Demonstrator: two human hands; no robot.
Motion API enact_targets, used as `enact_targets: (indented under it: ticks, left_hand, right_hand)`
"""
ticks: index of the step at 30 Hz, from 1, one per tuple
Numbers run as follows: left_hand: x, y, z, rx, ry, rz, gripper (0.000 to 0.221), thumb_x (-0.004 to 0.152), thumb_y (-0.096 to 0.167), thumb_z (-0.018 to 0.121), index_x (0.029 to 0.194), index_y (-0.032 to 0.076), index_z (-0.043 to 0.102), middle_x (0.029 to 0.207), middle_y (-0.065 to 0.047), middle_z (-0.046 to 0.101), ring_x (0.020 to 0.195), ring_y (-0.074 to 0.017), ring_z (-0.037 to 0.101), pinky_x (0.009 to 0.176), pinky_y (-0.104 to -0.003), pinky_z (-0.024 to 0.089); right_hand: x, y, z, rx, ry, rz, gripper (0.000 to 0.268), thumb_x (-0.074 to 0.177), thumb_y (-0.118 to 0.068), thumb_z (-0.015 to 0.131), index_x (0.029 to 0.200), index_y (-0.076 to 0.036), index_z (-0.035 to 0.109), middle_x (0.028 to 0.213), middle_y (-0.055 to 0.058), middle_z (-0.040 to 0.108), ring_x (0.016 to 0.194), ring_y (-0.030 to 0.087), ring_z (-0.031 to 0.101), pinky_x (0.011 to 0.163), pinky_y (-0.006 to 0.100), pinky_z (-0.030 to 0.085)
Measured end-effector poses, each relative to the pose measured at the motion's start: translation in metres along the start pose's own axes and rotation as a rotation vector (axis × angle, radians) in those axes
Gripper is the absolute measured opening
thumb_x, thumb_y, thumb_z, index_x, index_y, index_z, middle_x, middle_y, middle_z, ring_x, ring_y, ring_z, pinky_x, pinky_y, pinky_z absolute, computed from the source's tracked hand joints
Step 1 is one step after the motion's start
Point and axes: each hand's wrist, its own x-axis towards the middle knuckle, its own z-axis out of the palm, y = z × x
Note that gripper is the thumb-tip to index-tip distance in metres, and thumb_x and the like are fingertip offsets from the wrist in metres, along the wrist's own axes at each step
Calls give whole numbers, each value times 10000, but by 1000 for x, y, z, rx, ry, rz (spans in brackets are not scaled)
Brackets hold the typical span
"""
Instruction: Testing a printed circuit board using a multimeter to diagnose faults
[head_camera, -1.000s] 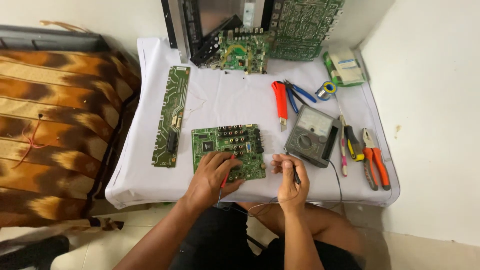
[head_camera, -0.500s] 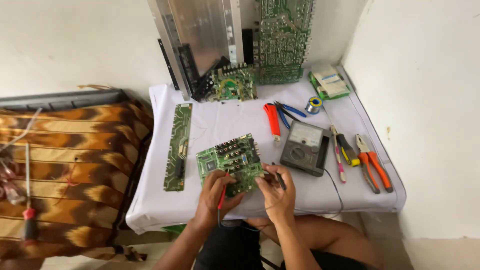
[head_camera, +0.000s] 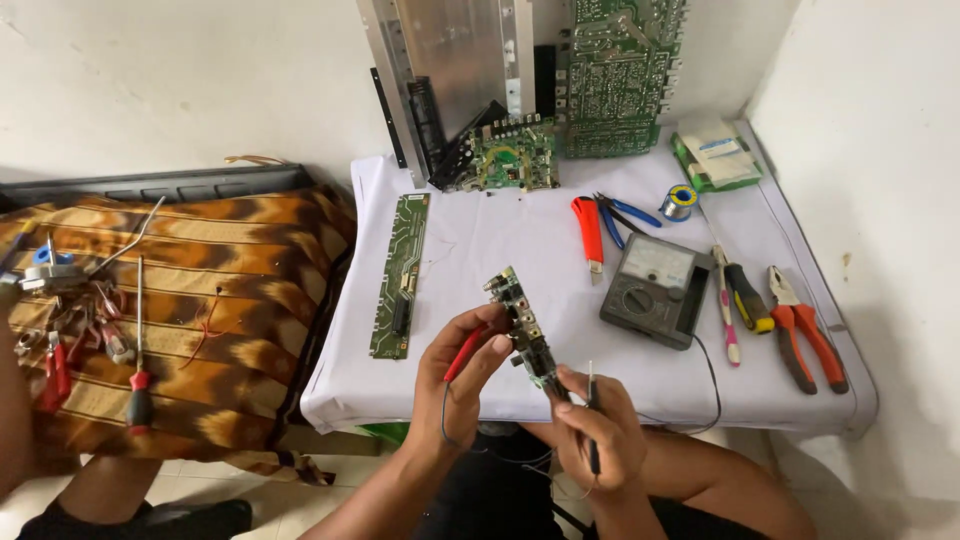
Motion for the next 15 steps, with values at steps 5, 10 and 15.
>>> enact_targets:
  ticks: [5, 10, 15]
  left_hand:
    - [-6, -1, -6, -2, -64, 67, 362, 834, 89, 777, 1166, 23, 649, 1137, -132, 754, 1079, -201, 689, 978, -332, 532]
    - [-3, -11, -18, 2, -89, 106, 348, 835, 9, 788, 1154, 19, 651, 1097, -120, 748, 1022, -184, 687, 945, -328, 560]
    - [-6, -7, -28, 125, -100, 177, 304, 838, 31, 788, 1131, -5, 714, 1210, -152, 699, 1118, -218, 690, 939, -323, 605]
  right_hand:
    - [0, -11, 13, 52, 7, -57, 335, 859, 68, 798, 1073, -77, 585, 1148, 243, 709, 975, 351, 768, 812, 407, 677]
    - [-4, -12, 13, 97, -35, -42, 267, 900, 55, 741, 1090, -74, 602, 1175, 237, 705, 992, 351, 745, 852, 417, 672]
    - [-8, -14, 25, 119, -20, -106, 301, 864, 11, 827, 1046, -61, 598, 1150, 223, 702, 918, 314, 755, 779, 435, 675]
